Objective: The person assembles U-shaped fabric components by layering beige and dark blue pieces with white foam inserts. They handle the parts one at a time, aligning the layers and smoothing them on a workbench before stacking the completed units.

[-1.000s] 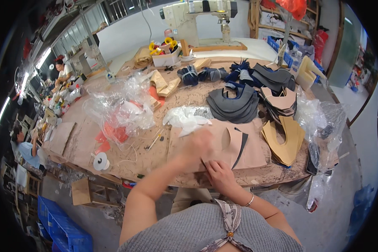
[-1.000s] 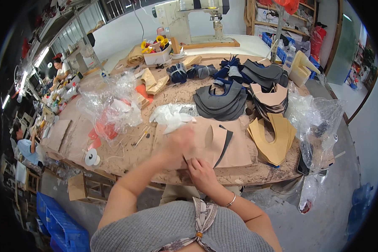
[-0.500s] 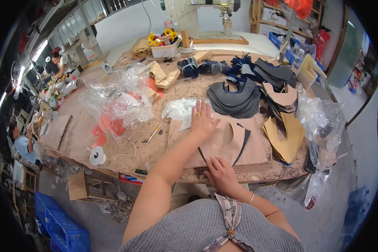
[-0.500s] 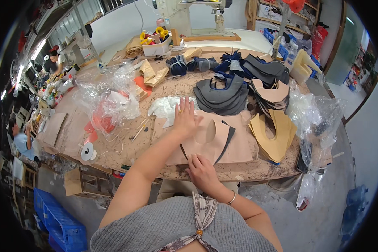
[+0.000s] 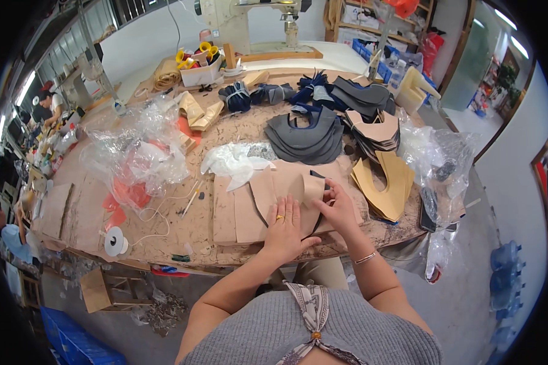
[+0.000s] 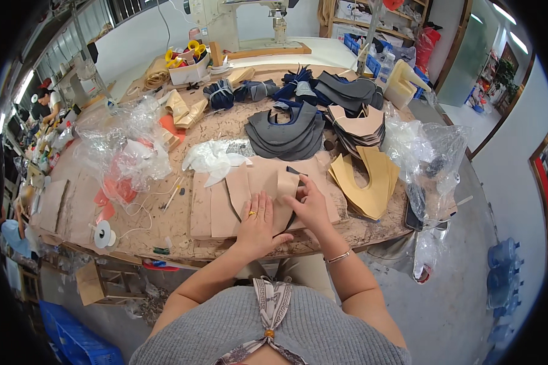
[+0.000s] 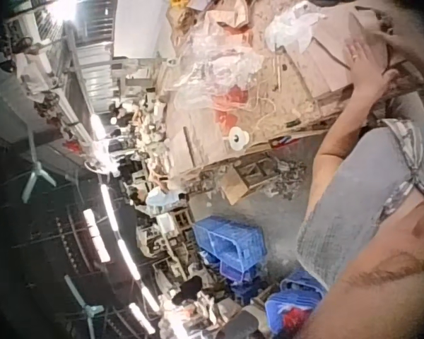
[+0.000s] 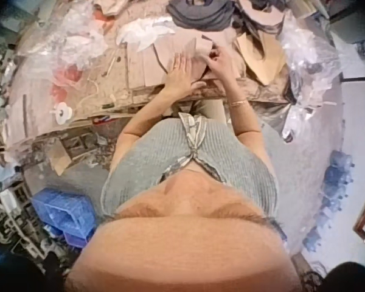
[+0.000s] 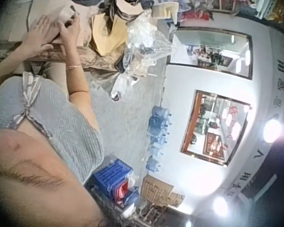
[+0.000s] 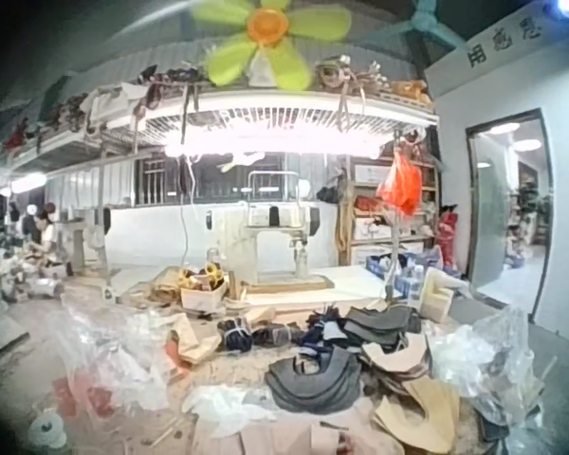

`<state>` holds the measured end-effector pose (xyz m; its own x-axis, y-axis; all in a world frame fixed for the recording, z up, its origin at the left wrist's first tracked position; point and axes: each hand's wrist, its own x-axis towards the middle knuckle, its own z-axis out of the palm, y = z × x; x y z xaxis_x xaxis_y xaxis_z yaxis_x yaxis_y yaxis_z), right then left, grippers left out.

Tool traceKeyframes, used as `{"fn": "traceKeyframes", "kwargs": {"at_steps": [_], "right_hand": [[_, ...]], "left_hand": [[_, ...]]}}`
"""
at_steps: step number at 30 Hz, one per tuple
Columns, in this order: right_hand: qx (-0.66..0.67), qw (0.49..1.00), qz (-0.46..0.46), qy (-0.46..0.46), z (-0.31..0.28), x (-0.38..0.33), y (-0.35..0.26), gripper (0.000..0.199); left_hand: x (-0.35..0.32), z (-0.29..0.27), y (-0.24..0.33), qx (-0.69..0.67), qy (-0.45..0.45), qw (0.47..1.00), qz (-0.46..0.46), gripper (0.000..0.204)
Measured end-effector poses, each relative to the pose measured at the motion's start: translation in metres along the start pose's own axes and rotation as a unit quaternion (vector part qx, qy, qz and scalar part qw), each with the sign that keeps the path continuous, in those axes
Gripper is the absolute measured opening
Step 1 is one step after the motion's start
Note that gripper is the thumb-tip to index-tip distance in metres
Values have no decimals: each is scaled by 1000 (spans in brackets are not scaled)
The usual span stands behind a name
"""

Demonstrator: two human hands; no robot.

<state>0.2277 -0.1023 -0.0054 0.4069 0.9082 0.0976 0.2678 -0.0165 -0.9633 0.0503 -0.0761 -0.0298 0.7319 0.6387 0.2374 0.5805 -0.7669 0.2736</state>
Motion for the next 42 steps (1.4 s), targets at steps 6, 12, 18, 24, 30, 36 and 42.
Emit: {"fn": "traceKeyframes", "kwargs": {"at_steps": [6, 12, 18, 24, 30, 36, 42], "right_hand": [[-97, 992, -73, 17, -2, -8, -10, 82], [-163, 984, -64, 31, -7, -9, -2, 83], [-203, 975, -92, 22, -7, -13, 1, 81], [-184, 978, -96, -4, -14, -11, 3, 83], [-244, 964, -96, -50, 0, -32, -13, 83], [-390, 851, -350, -18, 25, -38, -27, 58], [-211, 970, -123, 8, 10, -40, -12, 41]], "left_hand": [[-1, -3, 0, 10, 13, 1000, 23, 110], [0, -11, 1, 30, 19, 998, 55, 97], [0, -10, 0, 58, 16, 994, 88, 88], [-4, -5, -8, 55, 46, 987, 141, 88], [-2, 1, -5, 64, 44, 992, 101, 94], [-1, 10, -5, 111, -7, 991, 75, 99], [-2, 0, -2, 39, 18, 996, 73, 98]]}}
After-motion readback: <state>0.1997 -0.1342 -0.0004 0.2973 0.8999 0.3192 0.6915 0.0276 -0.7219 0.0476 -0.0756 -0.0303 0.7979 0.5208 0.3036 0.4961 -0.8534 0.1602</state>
